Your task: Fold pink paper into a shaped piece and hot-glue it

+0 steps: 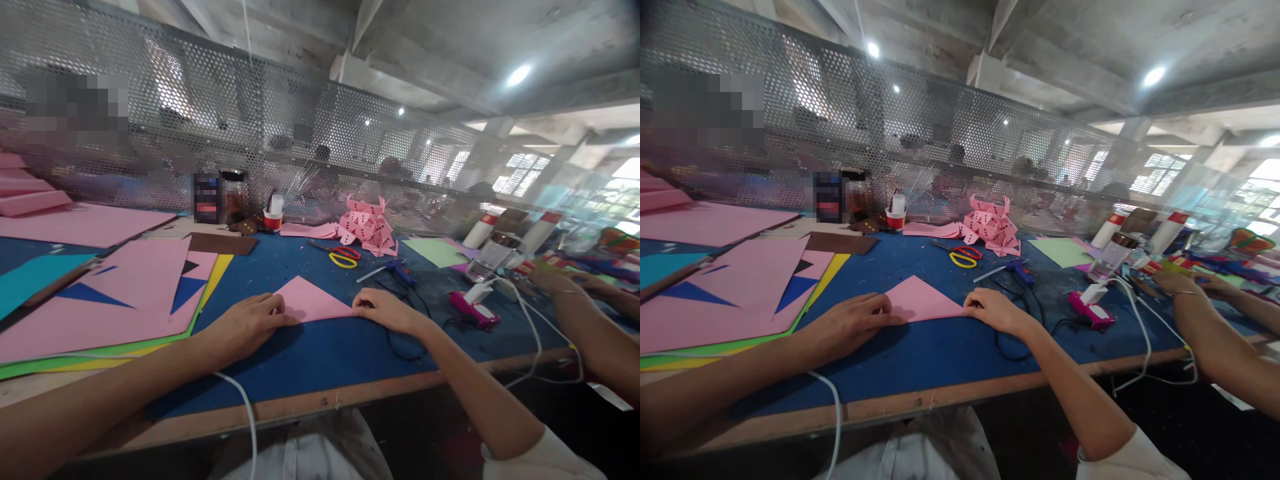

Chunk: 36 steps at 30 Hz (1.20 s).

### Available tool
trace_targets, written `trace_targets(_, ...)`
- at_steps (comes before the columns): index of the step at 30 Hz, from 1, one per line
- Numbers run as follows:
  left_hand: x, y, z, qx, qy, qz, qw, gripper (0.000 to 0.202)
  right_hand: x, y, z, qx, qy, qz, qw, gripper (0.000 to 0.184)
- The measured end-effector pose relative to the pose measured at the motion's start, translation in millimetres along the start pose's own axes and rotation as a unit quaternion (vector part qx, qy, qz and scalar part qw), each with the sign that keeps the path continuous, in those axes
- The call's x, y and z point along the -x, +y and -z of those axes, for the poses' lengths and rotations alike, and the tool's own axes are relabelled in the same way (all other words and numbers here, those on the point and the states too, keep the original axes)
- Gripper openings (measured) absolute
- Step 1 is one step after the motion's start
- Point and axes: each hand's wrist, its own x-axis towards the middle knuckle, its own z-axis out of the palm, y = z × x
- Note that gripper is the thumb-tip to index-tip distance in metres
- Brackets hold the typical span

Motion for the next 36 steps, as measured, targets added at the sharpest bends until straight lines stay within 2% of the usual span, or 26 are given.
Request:
trace_targets(17,1.8,-4.3,-5.9,0.003,-0.005,0.000,1.000,0.037,1.0,-0.1,8.0,-0.023,-0.020,-0.055,0.998,0.017)
trace_targets(36,1.0,-2.4,-3.0,-0.001,-0.011,0.002,1.000,0.036,0.9,0.5,4.1,-0.012,-0.010,-0.045,0.999,0.010)
